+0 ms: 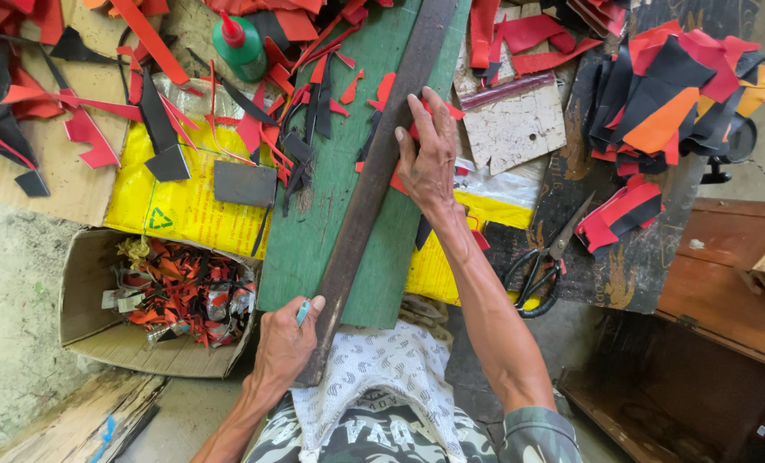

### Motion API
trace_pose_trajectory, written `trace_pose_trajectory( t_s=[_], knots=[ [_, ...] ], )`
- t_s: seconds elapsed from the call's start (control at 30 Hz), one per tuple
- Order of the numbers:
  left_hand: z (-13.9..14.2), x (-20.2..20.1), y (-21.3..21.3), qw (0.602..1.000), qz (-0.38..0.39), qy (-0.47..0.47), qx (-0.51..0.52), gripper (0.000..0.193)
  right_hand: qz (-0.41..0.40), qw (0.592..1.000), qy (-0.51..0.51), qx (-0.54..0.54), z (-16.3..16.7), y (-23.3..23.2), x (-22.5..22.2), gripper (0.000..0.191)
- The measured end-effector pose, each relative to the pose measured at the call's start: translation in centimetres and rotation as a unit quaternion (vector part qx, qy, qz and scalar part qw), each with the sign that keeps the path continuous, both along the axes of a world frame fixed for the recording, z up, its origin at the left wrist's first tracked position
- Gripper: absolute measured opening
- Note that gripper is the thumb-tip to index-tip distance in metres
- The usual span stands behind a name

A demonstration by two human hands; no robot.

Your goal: The person uses a utility knife and a straightedge to cut red and black material pieces on a green cutting board. They repeatedly align the material, cut along the straightedge, and stack the cut pieces on the table.

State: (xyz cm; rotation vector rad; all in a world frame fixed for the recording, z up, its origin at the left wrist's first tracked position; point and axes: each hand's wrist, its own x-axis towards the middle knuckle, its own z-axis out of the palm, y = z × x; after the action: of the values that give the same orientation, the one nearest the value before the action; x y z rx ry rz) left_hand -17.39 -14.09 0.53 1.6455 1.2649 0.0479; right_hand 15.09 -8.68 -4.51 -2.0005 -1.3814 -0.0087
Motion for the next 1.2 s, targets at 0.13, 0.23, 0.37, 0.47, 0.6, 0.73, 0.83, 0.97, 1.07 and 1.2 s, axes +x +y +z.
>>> trace_pose_trajectory(
  t_s=[0.13, 0.23, 0.37, 0.47, 0.6, 0.73, 0.83, 0.97, 1.07, 1.2],
  knots=[
    [-0.1, 0.0, 0.4, 1.000, -0.002, -0.008, -0.007, 0.051, -0.010, 0.999, 0.019, -0.027, -0.8, 0.0, -0.2, 0.048],
    [-0.2, 0.0, 0.7, 1.000, -0.002, -0.006, -0.024, 0.052, -0.019, 0.999, -0.008, -0.030, -0.8, 0.0, -0.4, 0.048],
    [-0.2, 0.0, 0.9, 0.999, -0.005, 0.011, -0.043, 0.052, -0.022, 0.999, -0.005, -0.040, -0.6, 0.0, -0.5, 0.047],
    [-0.2, -0.1, 0.9, 0.999, -0.008, 0.003, -0.035, 0.052, -0.016, 0.999, -0.014, -0.039, -0.6, 0.0, -0.4, 0.047],
    [-0.3, -0.1, 0.9, 0.999, -0.006, -0.003, -0.034, 0.054, -0.015, 0.998, -0.005, -0.054, -0.6, 0.0, -0.3, 0.047],
    [-0.2, 0.0, 1.0, 0.999, -0.002, 0.004, -0.045, 0.055, -0.004, 0.998, 0.009, -0.065, -0.7, 0.0, 0.0, 0.050],
    [0.1, 0.1, 1.1, 0.999, -0.006, 0.001, -0.041, 0.054, 0.011, 0.997, 0.023, -0.074, -0.5, -0.4, 0.3, 0.053],
    [0.3, 0.3, 1.2, 0.998, -0.004, 0.014, -0.053, 0.050, 0.025, 0.994, 0.058, -0.094, -0.6, -0.5, 0.8, 0.056],
    [0.2, 0.2, 1.3, 0.997, -0.003, 0.026, -0.075, 0.048, 0.030, 0.994, 0.052, -0.095, -0.7, -0.6, 0.9, 0.058],
    [0.4, -0.1, 1.6, 0.999, -0.009, -0.006, -0.051, 0.053, 0.043, 0.991, 0.073, -0.103, -0.6, -0.6, 1.1, 0.061]
  ],
)
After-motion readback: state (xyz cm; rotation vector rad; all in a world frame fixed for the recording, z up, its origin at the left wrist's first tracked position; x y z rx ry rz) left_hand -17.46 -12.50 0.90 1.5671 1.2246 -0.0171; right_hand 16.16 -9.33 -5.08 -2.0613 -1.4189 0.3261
